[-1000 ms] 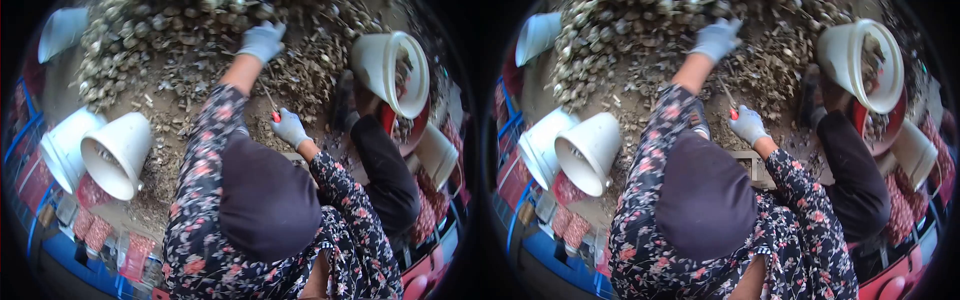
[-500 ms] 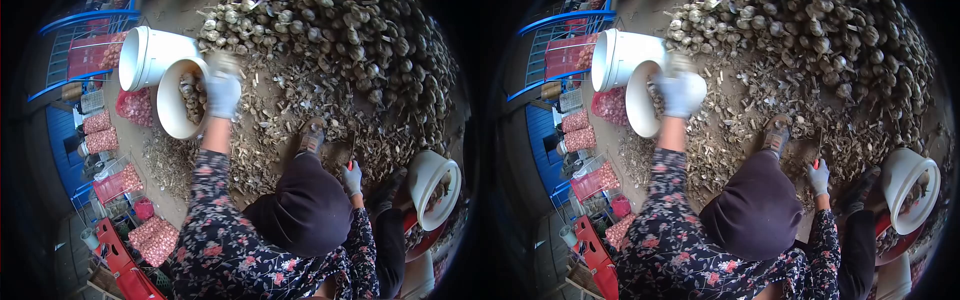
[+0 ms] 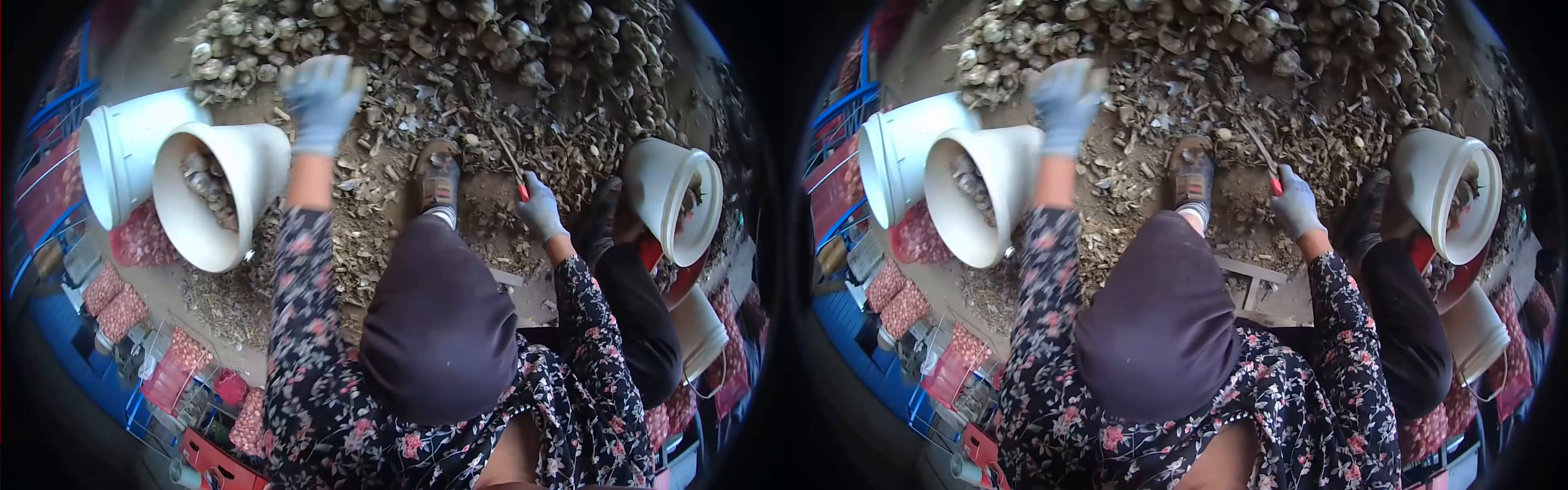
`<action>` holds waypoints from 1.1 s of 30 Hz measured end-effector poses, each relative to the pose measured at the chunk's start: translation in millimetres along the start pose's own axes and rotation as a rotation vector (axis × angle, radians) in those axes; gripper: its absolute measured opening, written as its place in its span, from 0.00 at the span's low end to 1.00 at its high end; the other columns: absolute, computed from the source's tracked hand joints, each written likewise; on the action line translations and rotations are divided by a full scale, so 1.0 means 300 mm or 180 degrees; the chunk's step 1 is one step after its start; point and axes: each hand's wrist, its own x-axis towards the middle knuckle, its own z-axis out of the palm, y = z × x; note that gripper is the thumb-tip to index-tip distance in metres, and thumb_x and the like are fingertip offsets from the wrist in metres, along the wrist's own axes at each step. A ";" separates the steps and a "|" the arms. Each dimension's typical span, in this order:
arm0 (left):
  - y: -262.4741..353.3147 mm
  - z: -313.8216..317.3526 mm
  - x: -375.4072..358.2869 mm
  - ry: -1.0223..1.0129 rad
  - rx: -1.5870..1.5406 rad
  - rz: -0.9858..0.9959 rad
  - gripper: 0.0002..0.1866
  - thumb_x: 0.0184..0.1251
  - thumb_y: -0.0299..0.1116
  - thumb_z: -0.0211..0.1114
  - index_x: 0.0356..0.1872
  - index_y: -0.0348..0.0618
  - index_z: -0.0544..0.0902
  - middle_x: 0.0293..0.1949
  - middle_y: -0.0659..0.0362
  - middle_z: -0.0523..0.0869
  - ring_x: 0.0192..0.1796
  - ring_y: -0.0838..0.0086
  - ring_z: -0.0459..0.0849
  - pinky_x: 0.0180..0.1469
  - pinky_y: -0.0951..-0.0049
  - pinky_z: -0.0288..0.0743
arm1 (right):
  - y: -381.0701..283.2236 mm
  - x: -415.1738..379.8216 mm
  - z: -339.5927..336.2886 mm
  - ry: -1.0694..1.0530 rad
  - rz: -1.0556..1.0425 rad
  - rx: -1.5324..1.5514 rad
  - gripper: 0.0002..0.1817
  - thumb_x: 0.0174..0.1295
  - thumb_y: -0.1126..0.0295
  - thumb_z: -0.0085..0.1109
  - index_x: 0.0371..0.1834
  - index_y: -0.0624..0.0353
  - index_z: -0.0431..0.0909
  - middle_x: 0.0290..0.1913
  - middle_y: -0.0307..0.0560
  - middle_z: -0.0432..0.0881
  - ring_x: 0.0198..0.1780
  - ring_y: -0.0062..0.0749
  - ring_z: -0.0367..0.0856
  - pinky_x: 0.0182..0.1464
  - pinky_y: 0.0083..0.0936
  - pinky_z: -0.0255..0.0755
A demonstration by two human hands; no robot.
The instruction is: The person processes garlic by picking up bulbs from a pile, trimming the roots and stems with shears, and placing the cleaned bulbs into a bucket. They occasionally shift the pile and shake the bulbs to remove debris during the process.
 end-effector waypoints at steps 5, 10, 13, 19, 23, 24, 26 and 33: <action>0.231 0.338 0.089 -0.1631 -0.0837 -0.2652 0.45 0.52 0.66 0.64 0.67 0.51 0.65 0.69 0.44 0.55 0.70 0.41 0.52 0.63 0.35 0.57 | -0.112 0.094 -0.075 0.0130 -0.0148 0.0087 0.17 0.59 0.64 0.51 0.47 0.62 0.69 0.41 0.68 0.80 0.46 0.63 0.78 0.49 0.49 0.71; 0.310 0.398 -0.112 -0.0666 -0.0623 -0.0509 0.12 0.52 0.39 0.65 0.40 0.59 0.81 0.52 0.62 0.76 0.55 0.58 0.72 0.56 0.38 0.63 | -0.243 0.234 -0.067 -0.0020 0.0287 -0.0062 0.18 0.59 0.61 0.52 0.47 0.62 0.70 0.42 0.66 0.81 0.47 0.60 0.79 0.50 0.46 0.72; 0.301 0.318 -0.404 -0.0356 -0.0628 -0.0485 0.11 0.53 0.36 0.64 0.38 0.54 0.81 0.48 0.59 0.78 0.50 0.56 0.76 0.53 0.51 0.68 | -0.239 0.317 -0.023 0.0099 0.0511 -0.0461 0.20 0.62 0.57 0.52 0.48 0.62 0.70 0.43 0.63 0.82 0.47 0.57 0.81 0.50 0.45 0.74; 0.276 0.050 -0.496 -0.0744 -0.0349 -0.0875 0.12 0.52 0.41 0.68 0.35 0.48 0.83 0.45 0.54 0.80 0.52 0.56 0.74 0.55 0.56 0.68 | -0.120 0.254 -0.061 -0.0217 -0.0560 -0.1685 0.19 0.60 0.56 0.57 0.44 0.61 0.70 0.37 0.57 0.82 0.39 0.52 0.84 0.42 0.44 0.76; 0.289 0.201 -0.026 -0.0526 -0.2361 -0.1760 0.27 0.52 0.48 0.71 0.47 0.39 0.80 0.55 0.43 0.78 0.55 0.47 0.78 0.56 0.56 0.73 | 0.033 0.134 -0.116 -0.0940 -0.1215 -0.2035 0.18 0.60 0.56 0.57 0.41 0.60 0.69 0.33 0.54 0.82 0.34 0.51 0.83 0.38 0.44 0.75; 0.305 0.279 0.069 -0.0670 -0.2274 -0.1893 0.33 0.50 0.50 0.72 0.50 0.34 0.77 0.56 0.40 0.77 0.58 0.46 0.76 0.58 0.57 0.72 | 0.054 0.114 -0.132 -0.0927 -0.1187 -0.2050 0.18 0.60 0.56 0.57 0.41 0.60 0.69 0.33 0.54 0.82 0.34 0.51 0.83 0.38 0.44 0.75; 0.355 0.396 0.208 -0.1009 -0.1809 -0.2225 0.42 0.43 0.53 0.76 0.53 0.30 0.73 0.54 0.37 0.77 0.59 0.45 0.76 0.60 0.56 0.71 | 0.080 0.082 -0.148 -0.1244 -0.1304 -0.1964 0.18 0.61 0.55 0.56 0.41 0.60 0.69 0.33 0.54 0.82 0.33 0.51 0.83 0.38 0.44 0.75; 0.208 0.229 0.089 -0.1919 -0.5164 -0.3515 0.21 0.52 0.43 0.74 0.42 0.41 0.84 0.38 0.56 0.87 0.43 0.75 0.83 0.45 0.72 0.77 | -0.023 0.148 -0.145 -0.0551 -0.0532 -0.0403 0.14 0.60 0.63 0.54 0.40 0.61 0.68 0.35 0.65 0.80 0.41 0.63 0.79 0.44 0.49 0.72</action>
